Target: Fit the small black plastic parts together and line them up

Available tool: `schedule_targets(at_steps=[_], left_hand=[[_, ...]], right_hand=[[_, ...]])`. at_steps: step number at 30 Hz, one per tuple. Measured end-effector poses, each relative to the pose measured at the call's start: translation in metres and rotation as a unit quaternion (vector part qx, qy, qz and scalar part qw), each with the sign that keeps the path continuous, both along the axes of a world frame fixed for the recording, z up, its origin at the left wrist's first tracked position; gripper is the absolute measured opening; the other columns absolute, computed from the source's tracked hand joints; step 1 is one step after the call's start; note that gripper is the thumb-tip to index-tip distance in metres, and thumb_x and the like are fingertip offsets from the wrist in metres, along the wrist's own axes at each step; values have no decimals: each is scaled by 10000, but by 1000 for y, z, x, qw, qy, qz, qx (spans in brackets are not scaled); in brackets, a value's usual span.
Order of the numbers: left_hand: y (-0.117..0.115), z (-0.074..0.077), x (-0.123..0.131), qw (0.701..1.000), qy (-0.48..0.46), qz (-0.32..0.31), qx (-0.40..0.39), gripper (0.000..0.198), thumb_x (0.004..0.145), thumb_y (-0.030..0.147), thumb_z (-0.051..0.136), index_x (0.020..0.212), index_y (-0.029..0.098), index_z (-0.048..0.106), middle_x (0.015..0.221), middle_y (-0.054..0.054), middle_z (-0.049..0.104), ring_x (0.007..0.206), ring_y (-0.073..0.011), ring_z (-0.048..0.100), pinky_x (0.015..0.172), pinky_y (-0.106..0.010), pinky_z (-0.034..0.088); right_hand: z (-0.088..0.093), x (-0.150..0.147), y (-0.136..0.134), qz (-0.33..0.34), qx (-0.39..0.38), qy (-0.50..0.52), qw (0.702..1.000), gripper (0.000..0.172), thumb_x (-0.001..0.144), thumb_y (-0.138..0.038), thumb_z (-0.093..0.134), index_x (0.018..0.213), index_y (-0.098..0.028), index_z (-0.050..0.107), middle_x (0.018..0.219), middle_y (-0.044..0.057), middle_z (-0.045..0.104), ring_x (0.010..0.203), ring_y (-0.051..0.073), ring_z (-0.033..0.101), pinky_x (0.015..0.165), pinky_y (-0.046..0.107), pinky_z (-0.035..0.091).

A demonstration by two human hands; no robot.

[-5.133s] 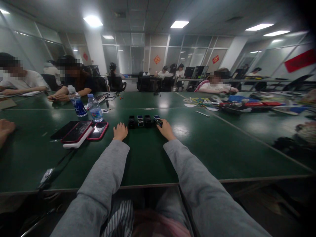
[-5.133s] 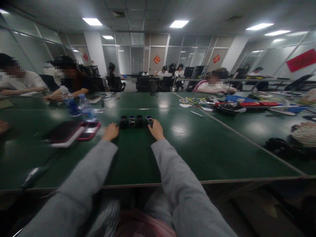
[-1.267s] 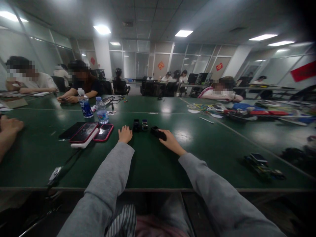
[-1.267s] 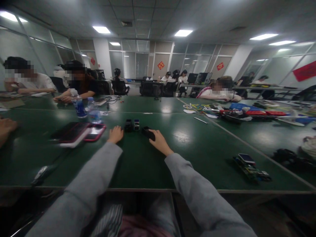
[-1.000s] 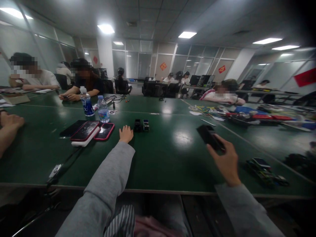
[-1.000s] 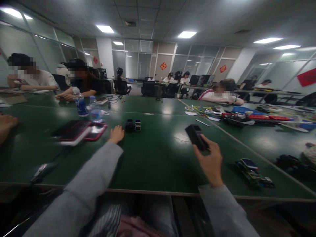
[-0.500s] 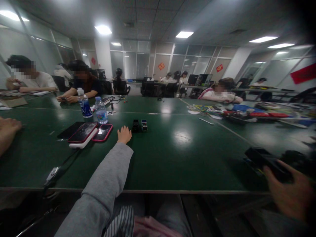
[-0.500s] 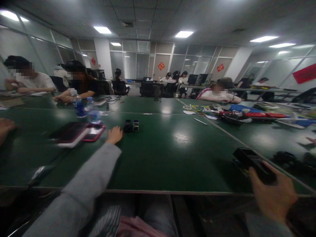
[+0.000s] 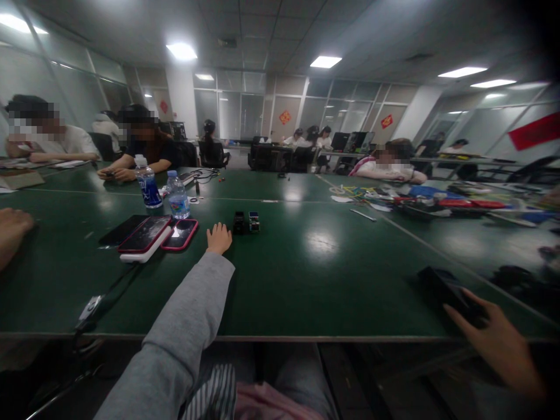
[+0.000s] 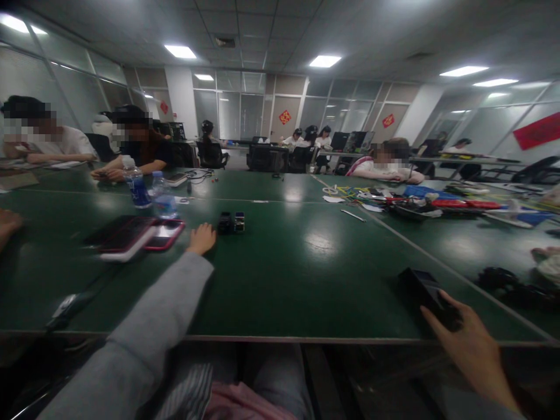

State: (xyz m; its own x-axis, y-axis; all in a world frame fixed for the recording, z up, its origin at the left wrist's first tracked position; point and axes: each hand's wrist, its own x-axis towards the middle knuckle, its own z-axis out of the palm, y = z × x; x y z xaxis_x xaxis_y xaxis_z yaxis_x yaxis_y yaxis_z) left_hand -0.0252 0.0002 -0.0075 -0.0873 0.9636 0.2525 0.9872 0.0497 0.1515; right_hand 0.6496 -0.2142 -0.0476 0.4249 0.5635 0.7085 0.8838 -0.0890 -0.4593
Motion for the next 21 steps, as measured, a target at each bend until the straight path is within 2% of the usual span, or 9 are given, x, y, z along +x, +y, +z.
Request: schedule_targets(at_steps=[2,5,7,9,11,14,18,21], left_hand=[[-1,1,1,1000,-1,1,-4,515,967,332,276,1397,128,470,1523,-147,388,1417,-294,323,1129,-535,290],[-2,3,1,1000,-2,1,-8,509,967,331,278,1395,133,471,1520,-147,391,1418,-295,322,1127,-539,288],[-2,3,1,1000,-2,1,-5,502,969,329,276,1388,140,477,1519,-145,395,1418,-293,322,1127,-538,288],[-3,3,1,1000,-4,0,-2,500,971,330,271,1382,138,481,1520,-145,393,1419,-293,321,1128,-533,289],[-4,3,1,1000,-6,1,-1,502,971,330,268,1378,130,483,1520,-147,392,1417,-295,323,1128,-529,291],[-5,4,2,1000,0,-1,-5,498,969,329,277,1377,129,481,1517,-149,397,1412,-293,331,1126,-528,294],[-5,6,2,1000,3,2,-11,492,970,329,285,1379,138,479,1520,-149,391,1415,-291,329,1125,-528,295],[-4,6,2,1000,2,0,-18,498,972,331,277,1389,137,470,1527,-149,380,1424,-293,314,1128,-530,292]], right_hand=[[1,-8,0,13,-57,27,998,944,524,-885,589,1277,-315,614,984,221,664,693,357,627,588,520,436],[10,-38,6,14,-104,1,994,878,570,-859,583,1269,-327,598,1047,218,655,848,393,635,672,538,457],[20,-74,16,55,-137,-29,989,800,647,-814,562,1273,-315,575,1104,188,650,911,374,639,735,517,489],[31,-122,31,123,-163,-53,978,731,730,-752,530,1291,-283,543,1155,152,639,961,336,643,811,485,513],[43,-174,50,190,-178,-84,962,678,797,-687,503,1318,-255,507,1204,123,619,1017,302,634,872,463,512],[60,-248,87,250,-197,-151,936,598,871,-592,488,1348,-231,471,1231,113,605,1071,277,610,902,434,500],[75,-321,144,260,-225,-238,908,533,915,-475,505,1351,-170,463,1176,146,618,1053,286,597,883,406,481],[77,-359,185,241,-234,-249,908,507,934,-445,502,1346,-153,461,1118,152,623,1025,279,588,865,379,465]])
